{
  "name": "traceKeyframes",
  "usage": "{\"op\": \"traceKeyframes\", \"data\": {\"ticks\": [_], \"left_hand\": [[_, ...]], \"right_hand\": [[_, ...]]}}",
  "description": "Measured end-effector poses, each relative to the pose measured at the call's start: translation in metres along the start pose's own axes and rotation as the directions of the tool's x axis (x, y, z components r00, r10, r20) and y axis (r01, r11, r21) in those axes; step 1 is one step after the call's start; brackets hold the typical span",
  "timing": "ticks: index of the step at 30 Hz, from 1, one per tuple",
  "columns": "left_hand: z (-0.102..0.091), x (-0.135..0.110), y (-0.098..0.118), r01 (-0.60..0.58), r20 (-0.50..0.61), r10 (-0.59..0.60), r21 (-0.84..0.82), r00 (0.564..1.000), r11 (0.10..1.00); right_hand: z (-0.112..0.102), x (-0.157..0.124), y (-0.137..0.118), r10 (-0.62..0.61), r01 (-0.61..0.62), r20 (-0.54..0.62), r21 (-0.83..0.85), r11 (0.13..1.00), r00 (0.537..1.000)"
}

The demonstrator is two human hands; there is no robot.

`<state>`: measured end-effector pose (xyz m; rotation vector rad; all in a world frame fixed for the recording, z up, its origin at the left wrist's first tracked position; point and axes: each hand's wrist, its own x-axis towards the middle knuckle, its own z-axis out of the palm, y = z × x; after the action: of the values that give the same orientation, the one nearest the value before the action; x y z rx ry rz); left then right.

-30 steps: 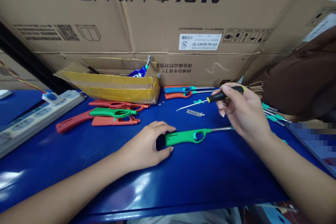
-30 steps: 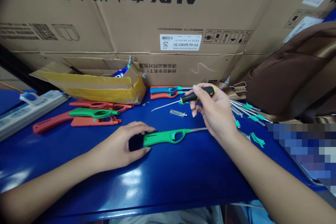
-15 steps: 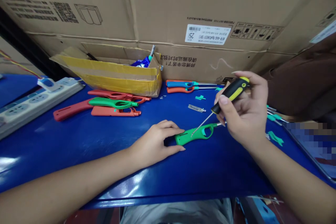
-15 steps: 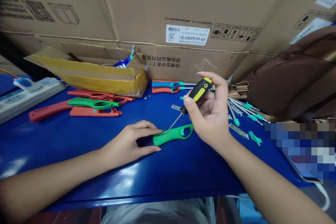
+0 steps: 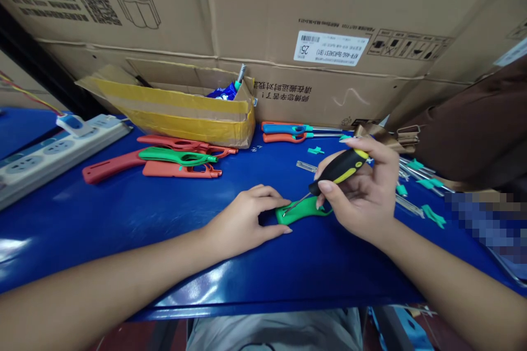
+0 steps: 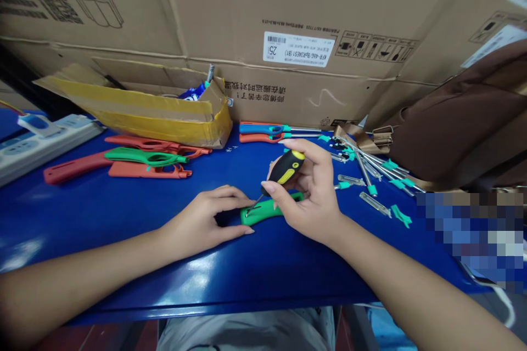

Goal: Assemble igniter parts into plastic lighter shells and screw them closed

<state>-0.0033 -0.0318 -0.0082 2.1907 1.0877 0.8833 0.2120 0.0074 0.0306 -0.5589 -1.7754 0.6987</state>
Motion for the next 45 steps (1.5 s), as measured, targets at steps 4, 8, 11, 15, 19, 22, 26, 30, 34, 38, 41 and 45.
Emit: {"op": "traceKeyframes", "data": {"ticks": [4,8,11,15,19,22,26,30,34,38,41,45], "left_hand": [[0.0,-0.001,0.001,0.011,0.002,-0.011,-0.014,1.0,1.0],[-0.002,-0.001,0.002,0.021,0.002,-0.021,-0.018,1.0,1.0],[-0.002,0.0,0.003,0.027,0.002,-0.027,-0.023,1.0,0.999],[-0.002,0.001,0.003,0.034,0.008,-0.034,-0.03,0.999,0.999],[-0.002,0.001,0.003,0.037,0.005,-0.036,-0.035,0.999,0.999],[-0.002,0.0,0.003,0.034,0.004,-0.034,-0.035,0.999,0.999],[-0.002,0.0,0.003,0.036,0.006,-0.036,-0.03,0.999,0.999],[0.0,0.0,0.002,0.035,-0.007,-0.035,-0.022,0.999,0.999],[0.0,0.001,0.001,0.017,-0.029,-0.018,-0.01,0.999,1.0],[0.0,0.001,0.001,0.002,-0.022,-0.002,0.002,1.0,1.0],[0.0,0.0,0.001,-0.004,-0.023,0.004,-0.005,1.0,1.0],[0.001,0.0,0.0,-0.004,-0.028,0.003,-0.013,1.0,1.0]], "right_hand": [[-0.001,-0.002,-0.002,0.045,-0.045,0.012,-0.024,0.999,0.999],[-0.001,-0.002,-0.003,0.048,-0.046,0.031,-0.043,0.998,0.998],[0.0,-0.002,-0.002,0.025,-0.023,0.039,-0.04,0.999,0.999],[0.0,-0.002,-0.002,-0.006,0.008,0.048,-0.051,0.999,0.999],[0.0,-0.002,-0.003,-0.037,0.041,0.066,-0.059,0.997,0.997],[0.0,-0.003,-0.001,-0.051,0.054,0.078,-0.038,0.998,0.996],[-0.002,-0.004,0.0,-0.026,0.032,0.105,-0.059,0.998,0.994],[-0.006,0.001,-0.01,-0.021,0.047,0.233,-0.109,0.993,0.972],[-0.008,0.011,-0.019,-0.031,0.129,0.325,-0.283,0.95,0.945],[-0.003,0.019,-0.023,-0.117,0.247,0.341,-0.367,0.897,0.933],[0.0,0.023,-0.028,-0.02,0.143,0.376,-0.302,0.942,0.926],[-0.003,0.027,-0.032,0.092,0.053,0.456,-0.295,0.954,0.885]]}}
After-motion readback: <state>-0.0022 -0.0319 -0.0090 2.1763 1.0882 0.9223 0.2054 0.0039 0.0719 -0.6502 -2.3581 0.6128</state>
